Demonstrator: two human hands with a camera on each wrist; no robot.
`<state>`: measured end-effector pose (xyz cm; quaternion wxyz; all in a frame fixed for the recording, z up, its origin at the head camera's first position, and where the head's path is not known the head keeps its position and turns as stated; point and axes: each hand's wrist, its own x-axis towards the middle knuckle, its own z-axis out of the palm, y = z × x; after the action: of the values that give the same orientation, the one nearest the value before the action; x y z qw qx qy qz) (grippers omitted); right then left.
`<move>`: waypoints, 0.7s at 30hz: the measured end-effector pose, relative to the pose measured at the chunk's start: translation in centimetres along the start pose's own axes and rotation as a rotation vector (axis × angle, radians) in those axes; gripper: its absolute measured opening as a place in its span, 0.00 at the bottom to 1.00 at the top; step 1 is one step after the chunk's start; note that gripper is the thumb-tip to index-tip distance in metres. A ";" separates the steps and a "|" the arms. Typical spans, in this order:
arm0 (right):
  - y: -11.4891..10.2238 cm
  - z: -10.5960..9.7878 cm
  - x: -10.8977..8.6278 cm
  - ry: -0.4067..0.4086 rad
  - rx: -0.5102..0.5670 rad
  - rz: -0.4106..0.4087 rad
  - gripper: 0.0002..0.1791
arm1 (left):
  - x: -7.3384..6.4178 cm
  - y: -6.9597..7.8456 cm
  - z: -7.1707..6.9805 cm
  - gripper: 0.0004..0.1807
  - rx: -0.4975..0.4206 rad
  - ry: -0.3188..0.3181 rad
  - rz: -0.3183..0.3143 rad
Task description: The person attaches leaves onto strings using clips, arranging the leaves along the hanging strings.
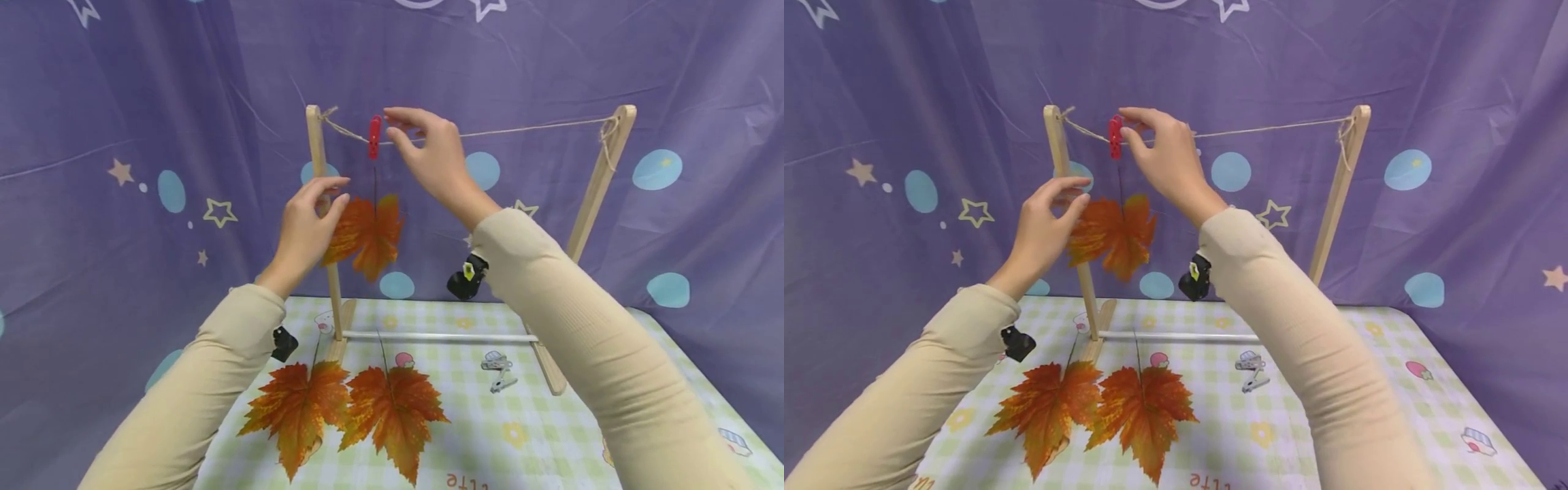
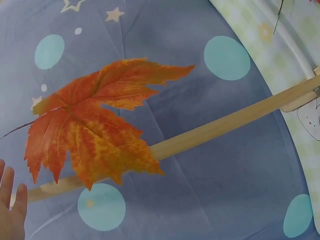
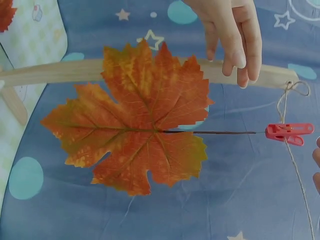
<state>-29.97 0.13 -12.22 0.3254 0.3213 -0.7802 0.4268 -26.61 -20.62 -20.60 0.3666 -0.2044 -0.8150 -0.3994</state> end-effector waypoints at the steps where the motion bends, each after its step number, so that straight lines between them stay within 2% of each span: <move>1: 0.0 -0.1 -0.4 0.002 0.013 -0.010 0.17 | -0.1 0.0 -0.1 0.15 -0.003 -0.005 -0.003; 8: 0.2 -0.9 -3.4 0.005 0.085 -0.083 0.15 | -1.3 -0.1 -1.1 0.15 -0.011 -0.039 -0.015; 15: 1.0 -1.7 -5.9 -0.023 0.117 -0.107 0.15 | -2.1 -0.3 -1.8 0.13 0.001 -0.036 0.056; 21: 1.8 -2.2 -8.0 0.015 0.147 -0.166 0.14 | -2.9 0.2 -1.9 0.12 0.002 -0.046 0.110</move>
<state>-26.24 4.60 -18.41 0.3409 0.4047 -0.7152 0.4567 -23.73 -22.13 -21.90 0.3695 -0.2576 -0.8112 -0.3730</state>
